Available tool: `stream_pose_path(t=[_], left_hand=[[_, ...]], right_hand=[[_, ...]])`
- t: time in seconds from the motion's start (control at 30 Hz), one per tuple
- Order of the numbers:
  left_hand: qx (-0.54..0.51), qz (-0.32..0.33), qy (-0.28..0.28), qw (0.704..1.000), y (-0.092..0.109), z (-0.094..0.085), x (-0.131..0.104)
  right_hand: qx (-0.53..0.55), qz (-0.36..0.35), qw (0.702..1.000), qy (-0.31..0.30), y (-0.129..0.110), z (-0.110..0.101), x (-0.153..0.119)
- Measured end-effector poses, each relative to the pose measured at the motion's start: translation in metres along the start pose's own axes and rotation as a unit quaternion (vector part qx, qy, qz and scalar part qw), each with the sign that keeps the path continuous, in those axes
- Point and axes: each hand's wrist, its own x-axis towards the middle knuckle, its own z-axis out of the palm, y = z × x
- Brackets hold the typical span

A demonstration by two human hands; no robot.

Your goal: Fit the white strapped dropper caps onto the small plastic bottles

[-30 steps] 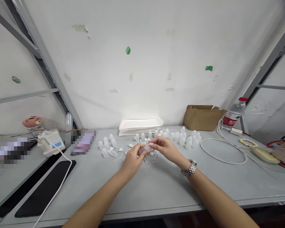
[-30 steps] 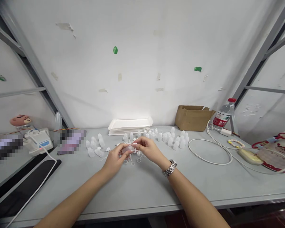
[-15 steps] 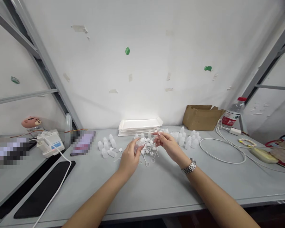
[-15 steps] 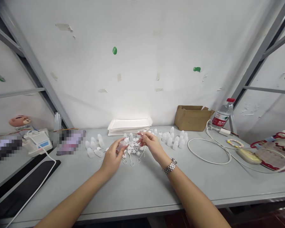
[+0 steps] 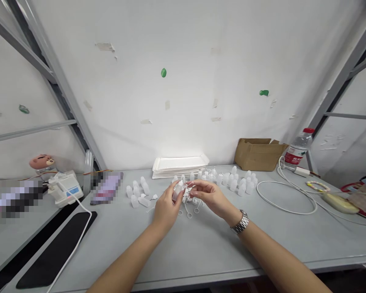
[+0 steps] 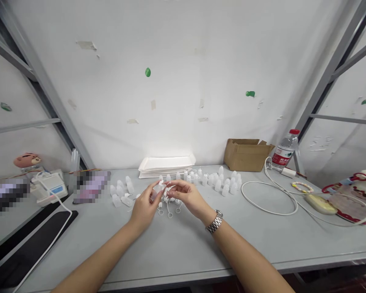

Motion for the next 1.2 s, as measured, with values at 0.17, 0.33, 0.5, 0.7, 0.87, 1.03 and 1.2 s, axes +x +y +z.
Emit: stream_pose_path(t=[0.17,0.33,0.5,0.7,0.87,1.03,1.2], left_hand=[[-0.004,0.065,-0.008,0.998,-0.003,0.004,-0.002],[-0.001,0.074,-0.050,0.996,0.000,0.003,-0.004],[-0.003,0.069,-0.067,0.995,0.000,0.002,-0.005],[-0.010,0.060,-0.067,0.996,-0.002,0.002,-0.004],[-0.003,0.057,-0.067,0.996,-0.002,0.003,-0.004],[-0.012,0.060,-0.060,0.996,-0.003,0.003,-0.004],[-0.040,0.071,-0.051,0.995,-0.002,0.001,-0.004]], right_hand=[[-0.055,-0.032,0.993,0.103,0.009,0.004,0.003],[-0.062,-0.060,0.984,0.155,0.004,0.004,0.001],[-0.089,-0.091,0.976,0.177,-0.005,0.002,-0.001],[-0.093,-0.091,0.977,0.168,-0.008,0.003,-0.003],[-0.110,-0.102,0.976,0.155,-0.009,0.003,-0.003],[-0.121,-0.107,0.975,0.154,-0.010,0.003,-0.004],[-0.134,-0.114,0.971,0.164,-0.010,0.003,-0.004]])
